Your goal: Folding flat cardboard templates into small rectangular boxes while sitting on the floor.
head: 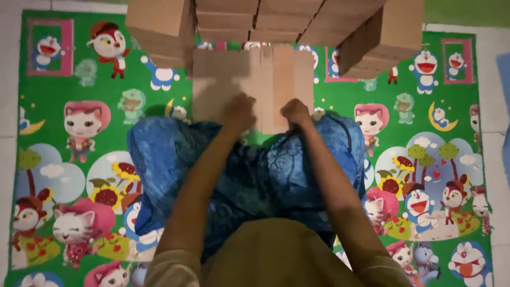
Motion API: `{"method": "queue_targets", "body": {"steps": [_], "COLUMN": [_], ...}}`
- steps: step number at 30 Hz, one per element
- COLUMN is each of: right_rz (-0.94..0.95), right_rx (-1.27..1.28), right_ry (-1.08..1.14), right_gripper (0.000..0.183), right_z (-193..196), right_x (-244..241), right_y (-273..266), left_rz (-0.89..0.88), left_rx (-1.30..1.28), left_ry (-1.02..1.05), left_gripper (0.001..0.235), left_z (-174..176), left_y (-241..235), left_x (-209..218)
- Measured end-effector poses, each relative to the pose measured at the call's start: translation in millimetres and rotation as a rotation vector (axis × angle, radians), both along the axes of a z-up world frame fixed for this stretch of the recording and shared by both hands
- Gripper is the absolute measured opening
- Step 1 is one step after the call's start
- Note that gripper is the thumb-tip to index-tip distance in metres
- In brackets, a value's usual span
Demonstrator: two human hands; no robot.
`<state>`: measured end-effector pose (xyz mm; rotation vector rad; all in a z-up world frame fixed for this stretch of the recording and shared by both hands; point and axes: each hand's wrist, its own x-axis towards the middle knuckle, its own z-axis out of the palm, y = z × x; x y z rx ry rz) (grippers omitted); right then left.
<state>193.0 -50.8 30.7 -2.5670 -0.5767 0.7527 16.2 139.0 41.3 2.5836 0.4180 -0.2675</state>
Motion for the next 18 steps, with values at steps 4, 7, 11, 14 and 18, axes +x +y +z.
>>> {"method": "queue_targets", "body": {"steps": [4,7,11,14,18], "right_rz": [0.282,0.291,0.116,0.017,0.072], "right_rx": [-0.176,-0.115,0.081,0.031,0.131], "right_ry": [-0.037,0.021,0.164,0.232,0.353], "right_gripper": [0.043,0.061,0.098,0.099,0.115], "right_z": [23,23,51,-1,45], "right_x": [13,18,5,20,24], "right_y": [5,-3,-9,-19,-23], "left_rz": [0.199,0.26,0.581,0.709,0.778], "left_rx": [0.438,0.584,0.304,0.224,0.11], "left_ry": [-0.041,-0.202,0.112,0.053,0.087], "left_gripper": [0.099,0.108,0.139,0.138,0.128], "left_z": [0,-33,-31,-86,-66], "left_y": [38,88,142,146,130], "left_x": [-34,-52,-66,-48,-41]}}
